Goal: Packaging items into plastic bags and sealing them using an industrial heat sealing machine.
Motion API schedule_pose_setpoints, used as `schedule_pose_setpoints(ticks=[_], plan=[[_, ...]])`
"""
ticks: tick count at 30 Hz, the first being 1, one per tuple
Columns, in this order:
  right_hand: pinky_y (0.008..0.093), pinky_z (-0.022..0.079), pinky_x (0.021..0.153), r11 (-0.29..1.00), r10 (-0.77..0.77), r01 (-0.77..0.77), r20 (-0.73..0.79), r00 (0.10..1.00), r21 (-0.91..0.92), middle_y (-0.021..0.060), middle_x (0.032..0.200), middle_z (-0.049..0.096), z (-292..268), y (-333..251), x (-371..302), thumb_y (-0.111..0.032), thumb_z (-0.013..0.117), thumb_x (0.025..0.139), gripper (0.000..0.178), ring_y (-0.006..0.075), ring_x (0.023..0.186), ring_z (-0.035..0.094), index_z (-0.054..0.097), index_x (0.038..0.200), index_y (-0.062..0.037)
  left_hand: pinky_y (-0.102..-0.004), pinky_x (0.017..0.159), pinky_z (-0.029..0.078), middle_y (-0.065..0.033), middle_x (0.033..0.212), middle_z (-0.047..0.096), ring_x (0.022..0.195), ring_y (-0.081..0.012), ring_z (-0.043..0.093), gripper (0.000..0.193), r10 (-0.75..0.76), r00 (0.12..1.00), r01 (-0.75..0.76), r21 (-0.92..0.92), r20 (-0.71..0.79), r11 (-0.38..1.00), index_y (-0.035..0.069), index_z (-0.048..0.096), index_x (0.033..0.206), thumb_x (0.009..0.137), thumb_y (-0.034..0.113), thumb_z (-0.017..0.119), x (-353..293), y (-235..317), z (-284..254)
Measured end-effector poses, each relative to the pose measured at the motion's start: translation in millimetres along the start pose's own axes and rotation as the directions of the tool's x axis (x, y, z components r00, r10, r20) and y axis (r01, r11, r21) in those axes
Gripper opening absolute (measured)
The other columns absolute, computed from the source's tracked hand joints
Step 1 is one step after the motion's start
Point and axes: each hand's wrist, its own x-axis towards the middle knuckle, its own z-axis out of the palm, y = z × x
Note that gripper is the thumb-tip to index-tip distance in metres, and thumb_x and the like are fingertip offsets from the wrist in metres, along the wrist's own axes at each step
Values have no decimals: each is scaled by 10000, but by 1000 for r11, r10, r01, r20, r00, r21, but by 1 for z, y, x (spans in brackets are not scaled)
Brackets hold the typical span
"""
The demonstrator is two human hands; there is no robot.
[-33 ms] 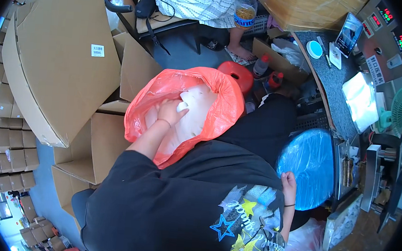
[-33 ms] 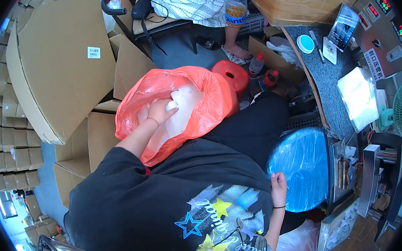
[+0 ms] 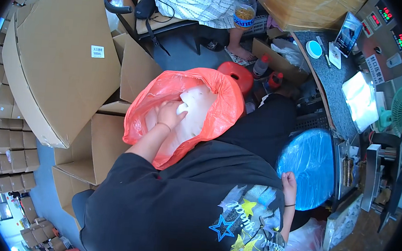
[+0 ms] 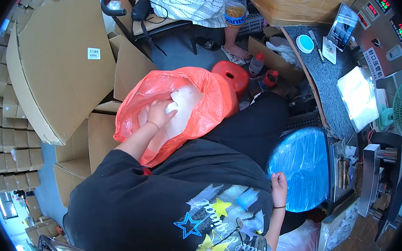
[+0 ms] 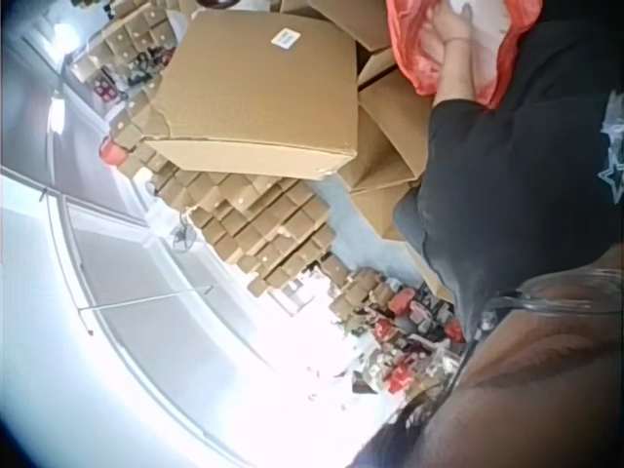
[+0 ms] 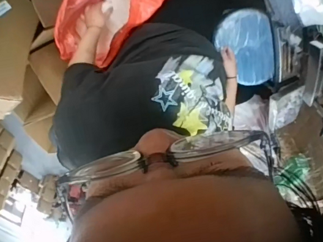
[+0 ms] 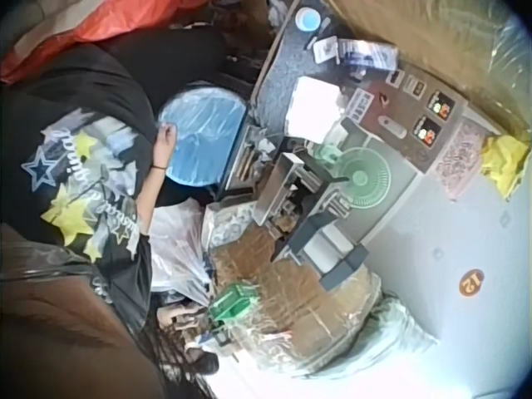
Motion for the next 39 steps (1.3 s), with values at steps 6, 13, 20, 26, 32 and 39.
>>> schedule_pose_setpoints(ticks=[6, 13, 20, 26, 32, 39], plan=[[223, 292, 589, 999, 8, -8, -1, 1000, 34, -72, 719, 391, 2, 0, 0, -210, 556, 1015, 254, 33, 666, 328, 457, 802, -112, -492, 982, 340, -18, 1191, 664, 1157, -258, 518, 477, 34, 990, -19, 102, -140, 995, 217, 650, 1242, 786, 340, 722, -27, 20, -6], [227, 297, 594, 1000, 12, -12, 3, 1000, 3, -73, 720, 391, 1, -8, -5, -215, 559, 1014, 257, 35, 671, 328, 456, 801, -114, -481, 860, 386, -51, 1096, 624, 1062, -278, 523, 287, 268, 931, -232, 162, -250, 959, 92, 647, 986, 742, 221, 724, -59, 19, 1], [222, 296, 602, 1000, 17, -16, 26, 1000, -11, -77, 727, 393, -3, 3, -7, -206, 558, 1013, 254, 34, 677, 328, 456, 798, -118, -468, 905, 417, -136, 1068, 605, 1030, -343, 533, 311, 86, 985, -90, -22, -153, 996, 79, 657, 942, 705, 247, 767, -42, 23, -4], [220, 291, 598, 998, 13, -14, 21, 1000, 60, -82, 720, 391, -3, 8, -8, -212, 569, 1010, 256, 27, 674, 324, 457, 797, -123, -457, 998, 432, -228, 1189, 574, 1138, -393, 524, 670, -138, 990, 137, -18, -4, 990, 4, 539, 1216, 677, 291, 813, 0, 15, 6], [224, 298, 587, 996, 27, -30, 25, 999, 89, -80, 717, 400, -5, 11, -9, -206, 568, 1009, 256, 31, 666, 334, 458, 794, -121, -411, 913, 514, -234, 1251, 575, 1015, -314, 657, 923, -282, 868, 304, 12, 408, 953, -22, 382, 1409, 675, 356, 794, 19, 21, -20], [223, 310, 589, 994, -7, 10, -25, 1000, 112, -76, 715, 417, -4, 17, -10, -202, 571, 1006, 256, 30, 668, 347, 459, 792, -118, -394, 967, 494, -215, 1203, 634, 1117, -336, 630, 847, -109, 957, 150, -139, 270, 979, 41, 407, 1378, 676, 328, 784, -8, 18, -57]])
